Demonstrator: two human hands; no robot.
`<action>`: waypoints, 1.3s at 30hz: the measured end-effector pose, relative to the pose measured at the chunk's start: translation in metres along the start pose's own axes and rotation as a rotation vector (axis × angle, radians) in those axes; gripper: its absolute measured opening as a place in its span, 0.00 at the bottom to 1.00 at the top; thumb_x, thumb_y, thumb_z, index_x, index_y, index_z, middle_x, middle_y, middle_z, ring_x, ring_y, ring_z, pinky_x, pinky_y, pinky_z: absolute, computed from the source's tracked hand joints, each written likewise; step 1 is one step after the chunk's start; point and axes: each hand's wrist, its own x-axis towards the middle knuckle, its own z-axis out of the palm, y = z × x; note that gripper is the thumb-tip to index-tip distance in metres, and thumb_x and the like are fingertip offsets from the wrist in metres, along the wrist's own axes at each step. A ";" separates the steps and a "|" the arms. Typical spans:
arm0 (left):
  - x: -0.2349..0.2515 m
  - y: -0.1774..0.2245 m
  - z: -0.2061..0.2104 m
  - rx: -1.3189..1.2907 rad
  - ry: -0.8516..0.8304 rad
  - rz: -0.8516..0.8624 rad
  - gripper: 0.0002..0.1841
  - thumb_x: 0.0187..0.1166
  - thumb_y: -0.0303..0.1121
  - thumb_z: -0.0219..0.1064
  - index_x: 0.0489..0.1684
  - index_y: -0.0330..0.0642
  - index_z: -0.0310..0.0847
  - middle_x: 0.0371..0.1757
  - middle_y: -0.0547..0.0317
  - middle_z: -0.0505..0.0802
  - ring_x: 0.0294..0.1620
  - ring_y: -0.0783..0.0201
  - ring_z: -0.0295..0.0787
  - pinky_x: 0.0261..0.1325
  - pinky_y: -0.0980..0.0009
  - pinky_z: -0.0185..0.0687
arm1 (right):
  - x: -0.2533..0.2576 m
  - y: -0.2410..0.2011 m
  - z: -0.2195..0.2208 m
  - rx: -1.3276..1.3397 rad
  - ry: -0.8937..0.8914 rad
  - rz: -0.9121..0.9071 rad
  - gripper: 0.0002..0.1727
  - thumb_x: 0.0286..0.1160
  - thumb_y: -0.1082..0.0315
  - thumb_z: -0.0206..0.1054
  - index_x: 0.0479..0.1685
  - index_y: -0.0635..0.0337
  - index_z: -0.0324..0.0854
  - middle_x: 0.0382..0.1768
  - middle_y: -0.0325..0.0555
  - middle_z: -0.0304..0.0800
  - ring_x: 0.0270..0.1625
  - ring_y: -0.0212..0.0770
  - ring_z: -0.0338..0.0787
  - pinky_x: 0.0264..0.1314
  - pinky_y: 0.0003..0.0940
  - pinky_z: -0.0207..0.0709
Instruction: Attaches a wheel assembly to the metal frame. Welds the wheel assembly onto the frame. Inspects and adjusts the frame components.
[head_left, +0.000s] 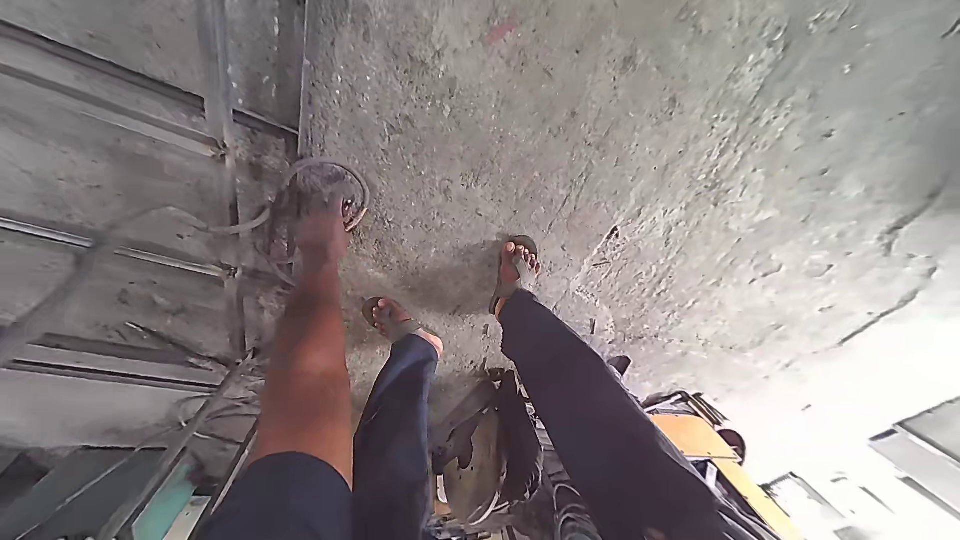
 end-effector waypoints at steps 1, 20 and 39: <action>-0.010 -0.001 -0.003 -0.074 0.011 -0.063 0.39 0.68 0.37 0.78 0.82 0.49 0.66 0.66 0.28 0.85 0.60 0.23 0.86 0.52 0.21 0.78 | 0.005 -0.004 0.002 -0.033 0.073 0.005 0.18 0.81 0.56 0.64 0.30 0.61 0.84 0.26 0.55 0.90 0.32 0.53 0.92 0.40 0.45 0.85; -0.632 -0.001 -0.300 -2.074 -0.132 0.205 0.31 0.78 0.25 0.65 0.80 0.40 0.54 0.44 0.48 0.93 0.24 0.65 0.87 0.23 0.72 0.83 | -0.097 -0.245 -0.114 0.622 0.008 -0.195 0.35 0.84 0.64 0.59 0.88 0.70 0.58 0.76 0.63 0.77 0.76 0.51 0.82 0.79 0.46 0.76; -0.850 -0.132 -0.412 -2.386 0.151 0.829 0.26 0.96 0.48 0.32 0.78 0.42 0.65 0.50 0.48 0.93 0.25 0.66 0.87 0.23 0.75 0.82 | -0.240 -0.461 -0.238 0.376 0.313 -0.772 0.28 0.80 0.60 0.64 0.76 0.67 0.74 0.61 0.56 0.84 0.58 0.41 0.88 0.61 0.35 0.86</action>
